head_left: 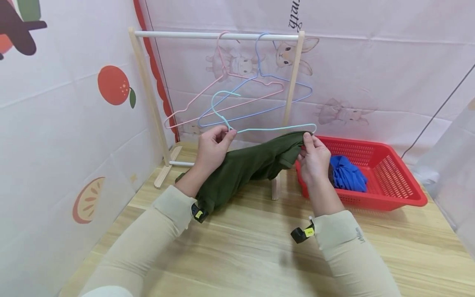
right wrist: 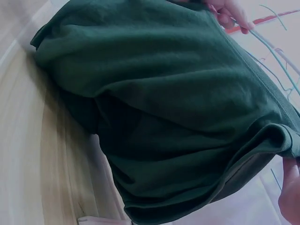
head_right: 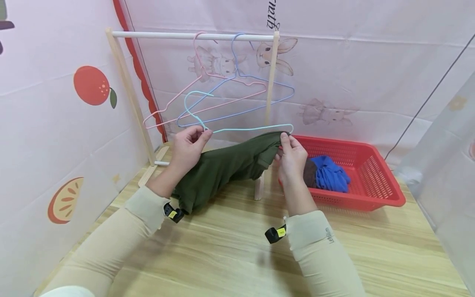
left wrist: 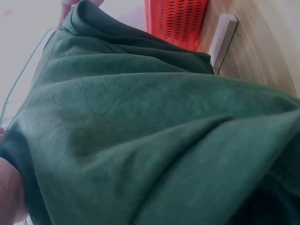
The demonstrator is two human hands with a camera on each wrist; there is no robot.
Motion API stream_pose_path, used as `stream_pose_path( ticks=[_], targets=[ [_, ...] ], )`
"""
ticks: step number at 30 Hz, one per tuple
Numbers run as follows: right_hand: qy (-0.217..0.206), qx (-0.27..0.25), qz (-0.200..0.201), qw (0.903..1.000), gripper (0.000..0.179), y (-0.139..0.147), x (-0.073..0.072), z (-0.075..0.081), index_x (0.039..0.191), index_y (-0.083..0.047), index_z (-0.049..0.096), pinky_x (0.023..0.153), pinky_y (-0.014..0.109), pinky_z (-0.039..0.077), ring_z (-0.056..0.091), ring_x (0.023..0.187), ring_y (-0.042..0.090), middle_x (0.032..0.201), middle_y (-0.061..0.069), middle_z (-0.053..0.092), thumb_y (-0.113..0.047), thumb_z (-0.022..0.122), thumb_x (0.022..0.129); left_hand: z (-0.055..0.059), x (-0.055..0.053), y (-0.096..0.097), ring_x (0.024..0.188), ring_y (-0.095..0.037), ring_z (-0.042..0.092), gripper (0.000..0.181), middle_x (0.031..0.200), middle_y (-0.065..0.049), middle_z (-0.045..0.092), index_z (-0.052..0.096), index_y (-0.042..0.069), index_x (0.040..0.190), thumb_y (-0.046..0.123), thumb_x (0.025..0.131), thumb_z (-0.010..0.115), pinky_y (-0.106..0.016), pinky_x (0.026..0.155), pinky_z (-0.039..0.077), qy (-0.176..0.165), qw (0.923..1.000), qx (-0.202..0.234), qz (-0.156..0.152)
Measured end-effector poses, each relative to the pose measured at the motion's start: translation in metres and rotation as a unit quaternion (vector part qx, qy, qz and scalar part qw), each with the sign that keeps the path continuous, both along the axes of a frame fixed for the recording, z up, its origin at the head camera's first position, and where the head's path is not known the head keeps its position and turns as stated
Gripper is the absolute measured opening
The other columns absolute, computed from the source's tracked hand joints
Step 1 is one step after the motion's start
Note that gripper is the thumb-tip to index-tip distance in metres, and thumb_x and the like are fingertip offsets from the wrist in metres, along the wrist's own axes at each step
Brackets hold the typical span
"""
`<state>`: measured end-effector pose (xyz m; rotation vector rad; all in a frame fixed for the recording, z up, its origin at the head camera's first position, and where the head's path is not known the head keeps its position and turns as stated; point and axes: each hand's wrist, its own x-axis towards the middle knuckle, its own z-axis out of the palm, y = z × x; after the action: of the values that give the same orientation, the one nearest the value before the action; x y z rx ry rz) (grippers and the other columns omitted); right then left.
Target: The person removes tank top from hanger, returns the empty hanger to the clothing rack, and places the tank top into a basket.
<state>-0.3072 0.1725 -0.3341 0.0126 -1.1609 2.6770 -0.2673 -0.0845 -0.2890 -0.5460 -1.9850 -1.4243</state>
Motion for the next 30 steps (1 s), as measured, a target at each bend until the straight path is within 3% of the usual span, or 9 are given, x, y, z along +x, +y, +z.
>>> stream_pose_path(
  ticks=[8,17,22,30],
  targets=[
    [0.021,0.061,-0.009,0.9979,0.013,-0.010,0.002,-0.005,0.088,-0.007,0.069,0.058,0.026,0.057,0.067,0.061,0.011,0.073,0.002,0.070,-0.018,0.067,0.094,-0.003,-0.007,0.002,0.057,-0.009,0.042,0.015,0.063,-0.013,0.052,0.067,-0.011,0.086,0.003,0.092,0.066,-0.018,0.054,0.034,-0.005,0.9996,0.026,-0.006],
    [0.016,0.128,-0.021,0.9914,0.013,-0.015,0.004,-0.011,0.091,-0.011,0.068,0.054,0.021,0.053,0.064,0.062,0.005,0.075,-0.003,0.068,-0.023,0.071,0.091,0.005,-0.007,0.009,0.057,-0.006,0.042,0.016,0.063,-0.001,0.052,0.067,-0.011,0.086,0.004,0.091,0.067,-0.018,0.054,0.035,-0.010,0.9986,0.048,-0.019],
    [0.011,0.195,-0.031,0.9804,0.011,-0.018,0.005,-0.016,0.093,-0.014,0.070,0.060,0.017,0.051,0.059,0.067,0.003,0.078,-0.006,0.066,-0.025,0.072,0.091,0.008,-0.007,0.012,0.056,-0.005,0.042,0.017,0.061,0.001,0.050,0.066,-0.012,0.084,0.003,0.092,0.066,-0.019,0.053,0.035,-0.023,0.9978,0.059,-0.017],
    [0.019,0.286,-0.016,0.9578,0.018,-0.026,0.008,-0.021,0.095,-0.012,0.069,0.066,0.019,0.049,0.056,0.077,0.008,0.084,-0.004,0.064,-0.030,0.070,0.092,-0.005,-0.031,0.012,0.056,-0.009,0.042,0.020,0.061,0.004,0.049,0.067,-0.007,0.083,0.011,0.093,0.067,-0.020,0.052,0.034,-0.030,0.9972,0.068,-0.009]
  ],
)
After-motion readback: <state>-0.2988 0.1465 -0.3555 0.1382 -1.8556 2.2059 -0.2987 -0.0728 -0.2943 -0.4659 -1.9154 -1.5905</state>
